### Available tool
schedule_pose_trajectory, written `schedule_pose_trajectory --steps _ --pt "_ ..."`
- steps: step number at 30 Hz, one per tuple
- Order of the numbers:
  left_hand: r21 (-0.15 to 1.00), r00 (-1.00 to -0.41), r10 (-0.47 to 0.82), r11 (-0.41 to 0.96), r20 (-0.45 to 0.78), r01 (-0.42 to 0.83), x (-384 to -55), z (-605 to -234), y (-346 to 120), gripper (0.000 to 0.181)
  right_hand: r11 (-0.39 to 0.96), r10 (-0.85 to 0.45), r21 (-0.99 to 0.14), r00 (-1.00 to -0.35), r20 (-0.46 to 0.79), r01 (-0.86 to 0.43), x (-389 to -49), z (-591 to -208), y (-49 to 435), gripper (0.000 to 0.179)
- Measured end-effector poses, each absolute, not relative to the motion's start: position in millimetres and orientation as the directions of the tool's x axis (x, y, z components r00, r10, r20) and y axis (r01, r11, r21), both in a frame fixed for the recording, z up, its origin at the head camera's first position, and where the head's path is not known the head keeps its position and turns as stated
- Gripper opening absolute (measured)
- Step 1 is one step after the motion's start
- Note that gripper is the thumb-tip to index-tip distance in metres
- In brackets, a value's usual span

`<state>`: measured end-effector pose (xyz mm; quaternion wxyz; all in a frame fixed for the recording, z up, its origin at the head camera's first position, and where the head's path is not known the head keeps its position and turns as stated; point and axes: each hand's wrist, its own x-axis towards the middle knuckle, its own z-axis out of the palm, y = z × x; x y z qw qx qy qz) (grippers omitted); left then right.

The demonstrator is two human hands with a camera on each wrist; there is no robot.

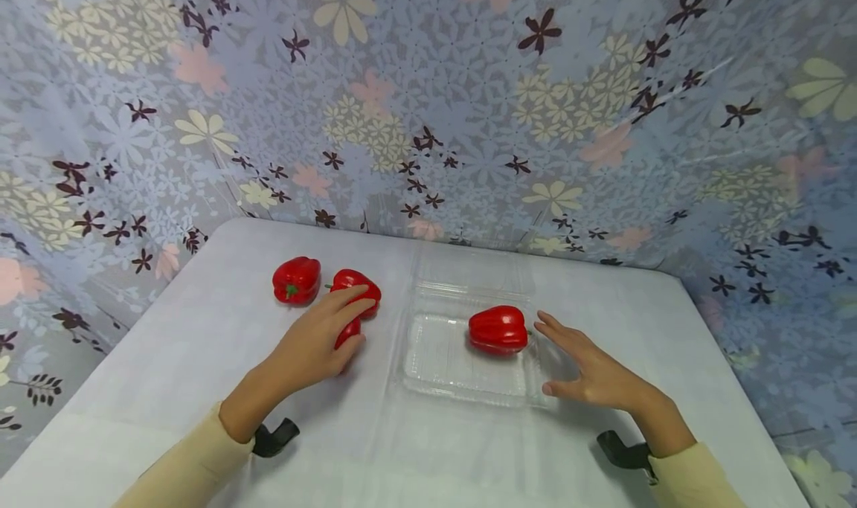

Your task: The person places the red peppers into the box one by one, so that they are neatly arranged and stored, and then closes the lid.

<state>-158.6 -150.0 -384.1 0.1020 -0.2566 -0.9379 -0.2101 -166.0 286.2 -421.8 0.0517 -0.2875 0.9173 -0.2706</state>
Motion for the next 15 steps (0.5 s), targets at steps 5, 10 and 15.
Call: schedule_pose_trajectory --steps 5,10,15 --pt "0.352 -0.886 0.369 0.820 0.280 0.452 -157 -398 -169 0.066 0.691 -0.555 -0.526 -0.830 0.053 -0.495 -166 -421 286 0.087" --pt "0.338 -0.920 0.279 0.868 0.275 0.364 -155 -405 -180 0.070 0.699 -0.552 -0.515 -0.832 0.050 -0.496 -168 -420 285 0.087" --pt "0.326 -0.956 0.202 0.908 0.213 0.264 -149 -410 -177 0.089 0.704 -0.549 -0.511 -0.835 0.050 -0.493 -166 -419 285 0.088"
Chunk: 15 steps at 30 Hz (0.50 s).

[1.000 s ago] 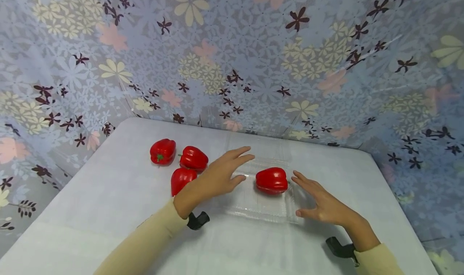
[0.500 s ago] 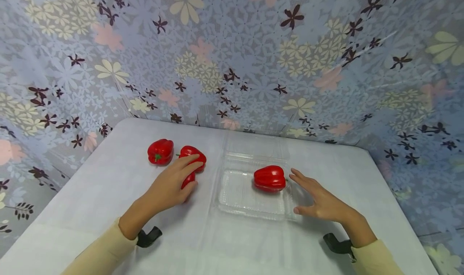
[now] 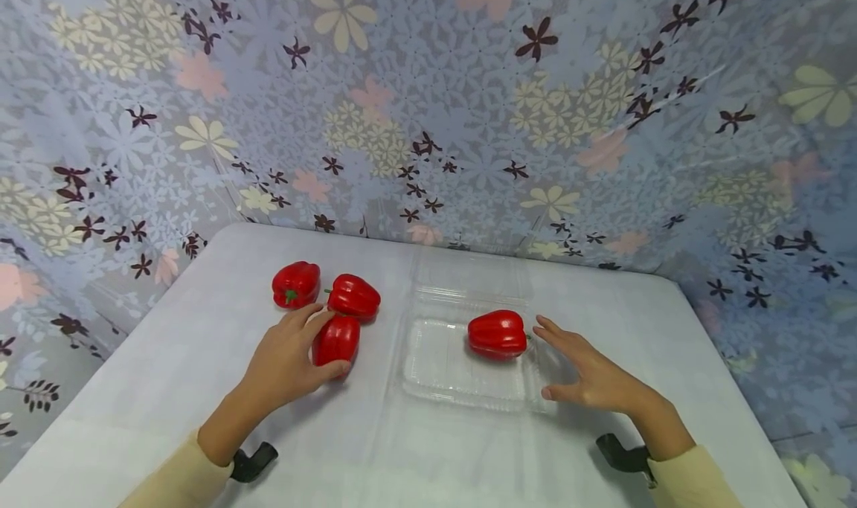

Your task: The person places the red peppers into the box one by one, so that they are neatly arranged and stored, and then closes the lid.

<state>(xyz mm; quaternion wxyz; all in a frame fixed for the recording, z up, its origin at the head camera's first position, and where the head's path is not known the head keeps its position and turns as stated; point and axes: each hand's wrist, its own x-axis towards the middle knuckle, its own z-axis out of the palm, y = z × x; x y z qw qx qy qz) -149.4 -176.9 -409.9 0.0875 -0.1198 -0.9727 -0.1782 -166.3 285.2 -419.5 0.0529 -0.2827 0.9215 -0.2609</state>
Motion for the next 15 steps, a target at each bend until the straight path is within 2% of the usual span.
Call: schedule_pose_trajectory --steps 4,15 --pt "0.315 -0.963 0.177 0.920 0.201 0.234 -149.1 -414.5 -172.6 0.096 0.702 -0.552 -0.505 -0.832 0.059 -0.502 -165.6 -419.6 285.3 0.087" --pt "0.291 -0.952 0.251 0.910 0.176 0.294 -148.6 -416.8 -170.8 0.091 0.693 -0.558 -0.514 -0.828 0.063 -0.506 -165.1 -419.8 286.4 0.087"
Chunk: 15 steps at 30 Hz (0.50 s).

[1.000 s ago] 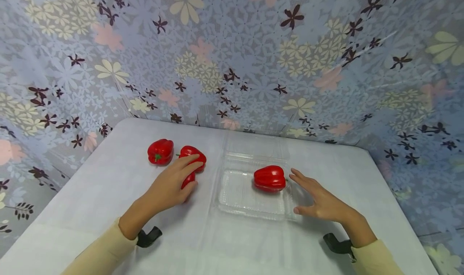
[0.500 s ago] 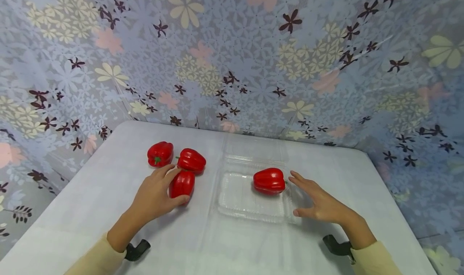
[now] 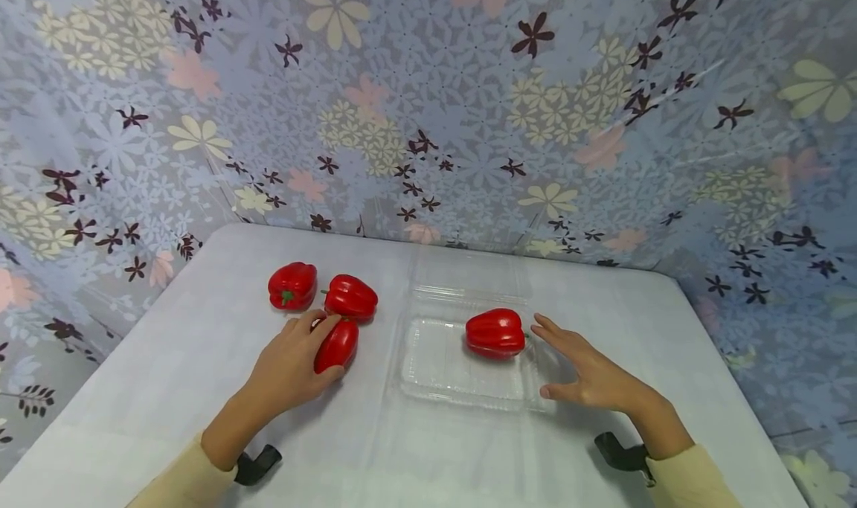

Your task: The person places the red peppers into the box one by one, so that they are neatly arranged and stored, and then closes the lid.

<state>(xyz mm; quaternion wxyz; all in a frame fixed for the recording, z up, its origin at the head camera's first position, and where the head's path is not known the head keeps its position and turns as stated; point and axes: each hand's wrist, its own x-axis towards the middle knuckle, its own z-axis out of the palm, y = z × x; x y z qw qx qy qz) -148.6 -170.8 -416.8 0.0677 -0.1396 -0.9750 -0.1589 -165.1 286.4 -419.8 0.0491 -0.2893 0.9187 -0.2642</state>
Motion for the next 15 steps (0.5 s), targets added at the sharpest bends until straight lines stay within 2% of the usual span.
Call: schedule_pose_trajectory --steps 6,15 --pt "0.316 -0.938 0.334 0.884 0.091 0.345 -144 -408 -174 0.087 0.684 -0.568 -0.508 -0.819 0.079 -0.523 -164 -417 289 0.087" --pt "0.351 -0.925 0.368 0.858 0.090 0.376 -143 -408 -176 0.072 0.693 -0.559 -0.524 -0.828 0.043 -0.495 -165 -416 290 0.087"
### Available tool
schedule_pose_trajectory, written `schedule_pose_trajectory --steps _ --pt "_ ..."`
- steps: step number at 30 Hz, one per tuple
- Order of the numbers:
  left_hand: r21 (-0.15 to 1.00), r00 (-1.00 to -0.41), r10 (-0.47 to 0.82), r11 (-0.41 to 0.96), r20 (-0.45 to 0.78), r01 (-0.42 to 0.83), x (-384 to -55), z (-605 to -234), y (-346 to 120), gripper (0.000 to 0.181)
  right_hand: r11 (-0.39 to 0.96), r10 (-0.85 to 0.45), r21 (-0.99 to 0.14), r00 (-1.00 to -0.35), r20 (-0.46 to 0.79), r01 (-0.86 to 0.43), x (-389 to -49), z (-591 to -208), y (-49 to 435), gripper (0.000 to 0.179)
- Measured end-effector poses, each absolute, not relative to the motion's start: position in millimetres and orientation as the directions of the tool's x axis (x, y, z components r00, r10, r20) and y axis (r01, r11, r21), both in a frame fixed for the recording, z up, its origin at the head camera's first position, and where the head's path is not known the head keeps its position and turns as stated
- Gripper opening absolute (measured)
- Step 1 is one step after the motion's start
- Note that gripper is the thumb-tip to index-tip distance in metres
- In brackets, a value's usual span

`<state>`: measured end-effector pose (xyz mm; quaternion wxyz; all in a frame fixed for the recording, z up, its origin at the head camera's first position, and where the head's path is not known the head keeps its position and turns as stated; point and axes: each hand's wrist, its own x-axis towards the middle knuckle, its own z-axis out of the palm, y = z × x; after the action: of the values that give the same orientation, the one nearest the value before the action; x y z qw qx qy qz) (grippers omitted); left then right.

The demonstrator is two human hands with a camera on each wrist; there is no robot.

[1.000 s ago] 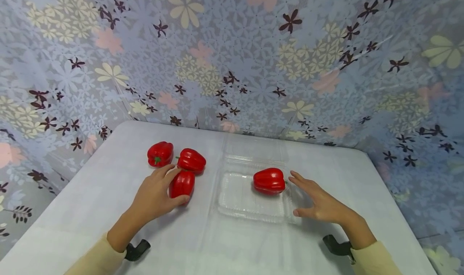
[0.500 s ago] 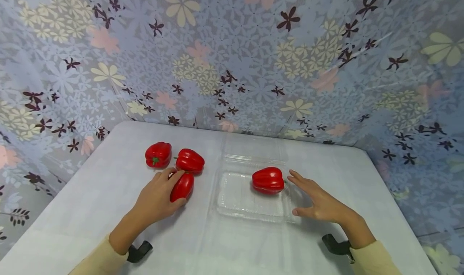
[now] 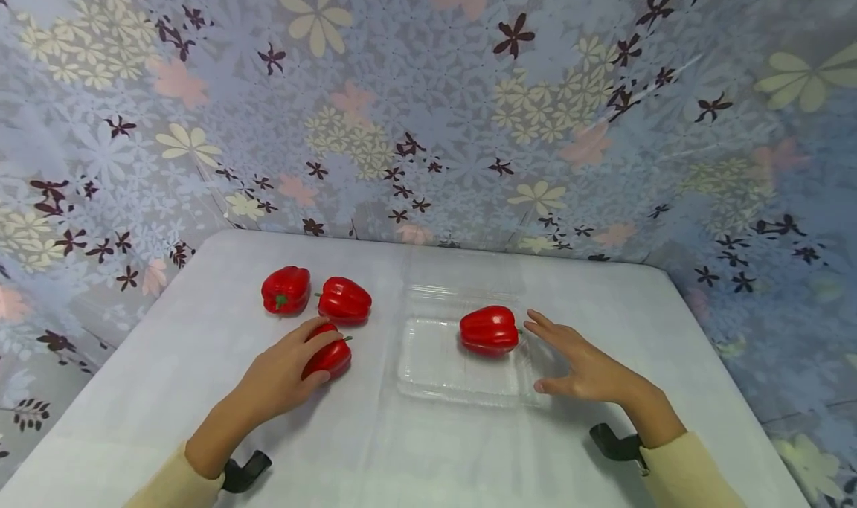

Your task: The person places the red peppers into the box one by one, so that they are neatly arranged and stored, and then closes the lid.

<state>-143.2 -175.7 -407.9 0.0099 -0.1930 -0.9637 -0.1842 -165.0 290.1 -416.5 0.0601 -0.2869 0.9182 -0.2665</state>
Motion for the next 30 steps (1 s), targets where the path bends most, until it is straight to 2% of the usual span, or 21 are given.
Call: schedule_pose_trajectory --steps 8,30 --pt "0.391 -0.924 0.368 0.839 0.104 0.378 -140.1 -408.5 -182.7 0.068 0.721 -0.546 -0.519 -0.838 -0.016 -0.459 -167.7 -414.0 282.1 0.088" --pt "0.431 -0.911 0.399 0.806 0.108 0.404 -142.4 -409.2 -180.6 0.073 0.731 -0.539 -0.508 -0.842 -0.018 -0.456 -168.0 -411.3 285.8 0.088"
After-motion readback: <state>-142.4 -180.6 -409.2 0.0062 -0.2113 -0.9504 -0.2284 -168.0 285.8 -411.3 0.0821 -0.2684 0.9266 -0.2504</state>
